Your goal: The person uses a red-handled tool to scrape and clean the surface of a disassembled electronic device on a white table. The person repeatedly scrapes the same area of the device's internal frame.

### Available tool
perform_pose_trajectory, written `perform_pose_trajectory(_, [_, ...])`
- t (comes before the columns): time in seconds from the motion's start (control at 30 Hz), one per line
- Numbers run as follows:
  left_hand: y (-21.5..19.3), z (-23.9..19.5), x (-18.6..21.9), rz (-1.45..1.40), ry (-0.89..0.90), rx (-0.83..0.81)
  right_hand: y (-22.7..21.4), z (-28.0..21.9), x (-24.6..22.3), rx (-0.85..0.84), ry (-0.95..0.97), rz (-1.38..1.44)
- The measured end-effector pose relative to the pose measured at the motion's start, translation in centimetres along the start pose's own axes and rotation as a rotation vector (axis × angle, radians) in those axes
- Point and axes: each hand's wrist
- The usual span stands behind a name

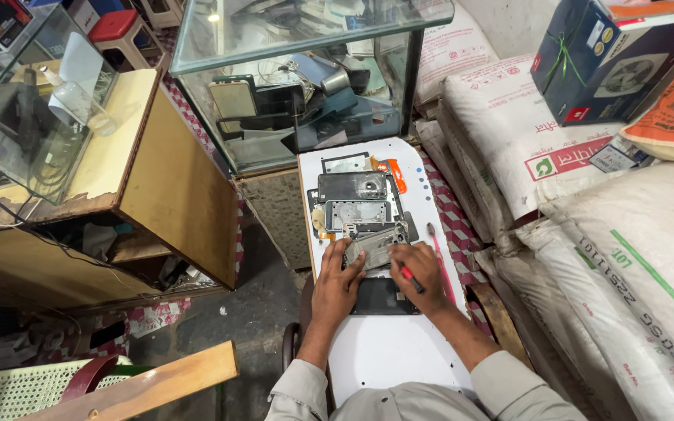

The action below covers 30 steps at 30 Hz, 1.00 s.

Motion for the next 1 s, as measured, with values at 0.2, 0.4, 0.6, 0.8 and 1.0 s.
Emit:
perform_pose_trajectory(0.2, [-0.3,-0.3,0.2,-0.027,-0.027,-0.031,0.0,-0.2,-0.3,0.0,0.033,0.015])
perform_pose_trajectory(0.4, [0.7,-0.6,-1.3,-0.014,0.036,0.04,0.4,-1.1,0.8,-0.052,-0.082,-0.18])
perform_pose_trajectory(0.6, [2.7,-0.8,-2.7,0.05,0.044,0.048,0.5,-2.4,2.1,-0.146,0.005,-0.055])
perform_pose_trajectory(0.8, [3.4,-1.1,-2.9,0.038,-0.001,0.029,1.1,-4.1,3.6,-0.163,-0.017,-0.082])
perform_pose_trajectory(1.0, [3.6,-0.9,-2.8,0.08,-0.03,0.001,1.3,-4.2,4.2,-0.166,-0.042,-0.117])
Point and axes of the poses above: each hand's wrist, its own z-axis towards the middle knuckle, its own y-axis out of the palm, x = y × z, and after that the axes turned 10 degrees about -x, right-handed
